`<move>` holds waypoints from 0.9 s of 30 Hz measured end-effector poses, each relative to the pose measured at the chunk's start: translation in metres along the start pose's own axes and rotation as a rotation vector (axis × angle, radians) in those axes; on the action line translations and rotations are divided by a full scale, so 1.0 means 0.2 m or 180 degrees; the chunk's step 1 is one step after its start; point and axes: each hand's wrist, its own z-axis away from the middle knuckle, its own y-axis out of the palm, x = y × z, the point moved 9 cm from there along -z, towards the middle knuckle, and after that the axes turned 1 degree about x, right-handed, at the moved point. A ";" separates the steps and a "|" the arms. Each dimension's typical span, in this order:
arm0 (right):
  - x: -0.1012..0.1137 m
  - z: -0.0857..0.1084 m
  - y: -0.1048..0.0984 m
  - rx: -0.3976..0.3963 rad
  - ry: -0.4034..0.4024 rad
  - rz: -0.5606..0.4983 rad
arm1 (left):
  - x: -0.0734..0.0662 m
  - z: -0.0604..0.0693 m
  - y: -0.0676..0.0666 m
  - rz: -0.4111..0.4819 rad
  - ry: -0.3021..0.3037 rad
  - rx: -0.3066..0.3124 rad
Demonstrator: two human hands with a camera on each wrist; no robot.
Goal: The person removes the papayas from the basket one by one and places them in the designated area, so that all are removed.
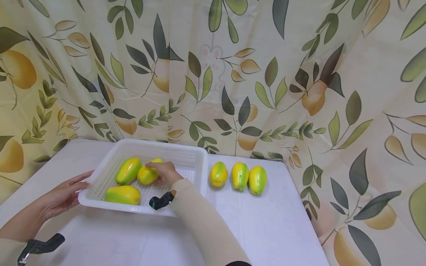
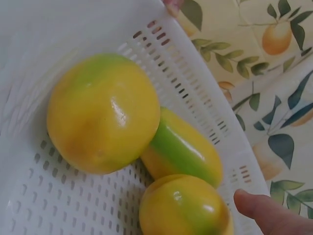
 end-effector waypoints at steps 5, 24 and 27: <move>0.00 -0.02 0.01 -0.0015 -0.0043 0.0023 | 0.01 0.00 0.00 -0.0004 -0.0023 -0.0010; -0.01 -0.05 0.02 0.0148 -0.0102 -0.0105 | 0.00 0.00 0.00 0.0001 -0.0041 -0.0002; -0.02 -0.05 0.03 0.0206 -0.0074 -0.0131 | 0.00 0.00 0.00 0.0009 -0.0033 0.0005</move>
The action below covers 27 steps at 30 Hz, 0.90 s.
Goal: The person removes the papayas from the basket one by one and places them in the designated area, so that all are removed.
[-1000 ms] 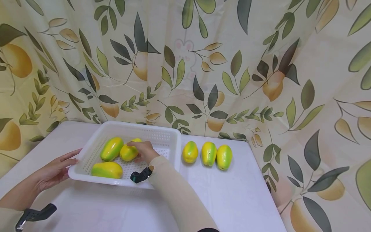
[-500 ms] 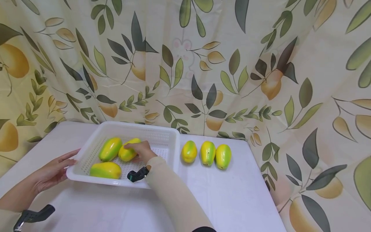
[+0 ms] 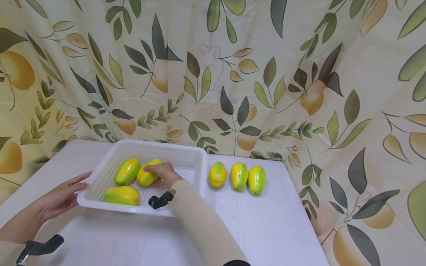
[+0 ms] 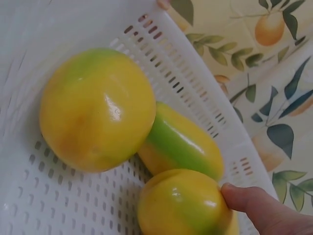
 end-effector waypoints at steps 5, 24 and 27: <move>0.00 0.00 0.00 0.0111 0.0036 0.0052 | 0.00 0.00 0.00 0.0024 0.0000 0.0024; 0.00 0.05 -0.04 0.0334 0.0141 -0.0084 | 0.00 0.00 0.01 0.0014 -0.0013 0.0087; 0.00 0.06 -0.04 0.0362 0.0150 -0.0155 | -0.01 0.01 0.01 0.0012 0.0000 0.0083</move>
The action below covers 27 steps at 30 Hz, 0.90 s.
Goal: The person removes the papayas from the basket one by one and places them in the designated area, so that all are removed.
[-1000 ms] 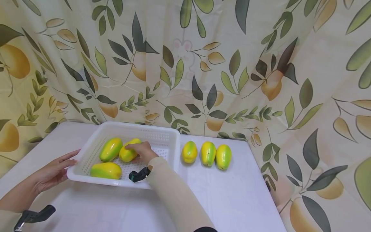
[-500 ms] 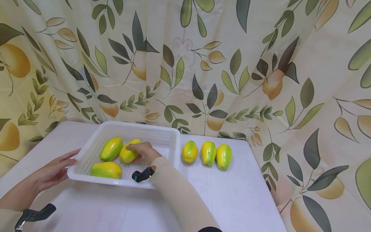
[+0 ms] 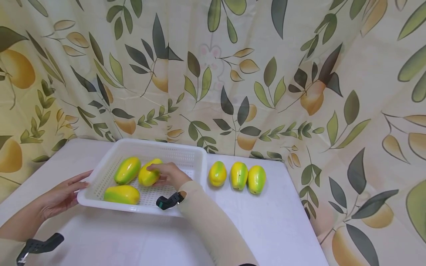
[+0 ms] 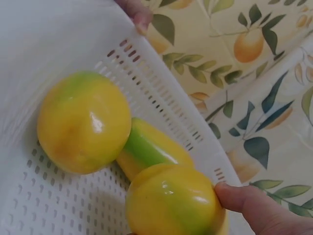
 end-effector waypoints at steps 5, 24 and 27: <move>0.01 0.02 -0.01 0.0027 -0.0019 0.0067 | 0.00 0.00 0.00 0.0003 -0.0007 -0.0030; 0.07 0.15 0.02 0.0227 -0.0231 0.0336 | 0.01 -0.01 0.00 0.0032 -0.0038 -0.0071; 0.08 0.17 0.02 0.0283 -0.0258 0.0338 | 0.01 -0.01 -0.01 0.0052 -0.0045 -0.0062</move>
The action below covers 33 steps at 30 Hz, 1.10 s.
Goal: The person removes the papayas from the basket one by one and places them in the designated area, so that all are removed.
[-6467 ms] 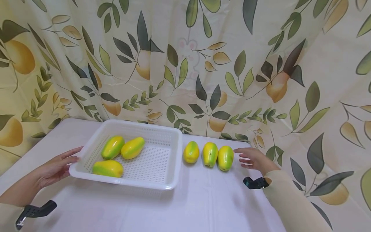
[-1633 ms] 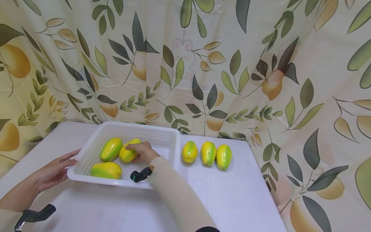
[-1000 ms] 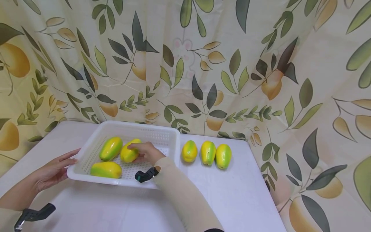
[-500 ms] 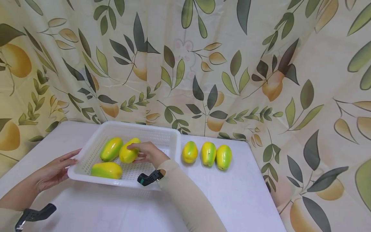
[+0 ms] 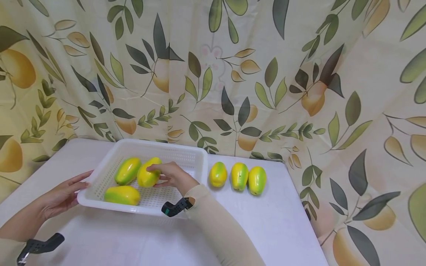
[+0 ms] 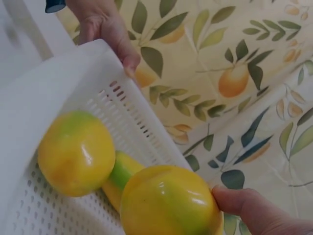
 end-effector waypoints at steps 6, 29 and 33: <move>-0.01 0.02 -0.01 0.0043 0.0008 -0.0003 | 0.00 0.01 0.00 0.0026 0.0026 0.0032; -0.11 0.09 -0.07 0.0161 0.0106 -0.0011 | 0.00 0.00 0.00 0.0127 0.0051 0.0096; -0.12 0.11 -0.07 0.0195 0.0104 -0.0035 | 0.00 0.00 0.01 0.0127 0.0051 0.0101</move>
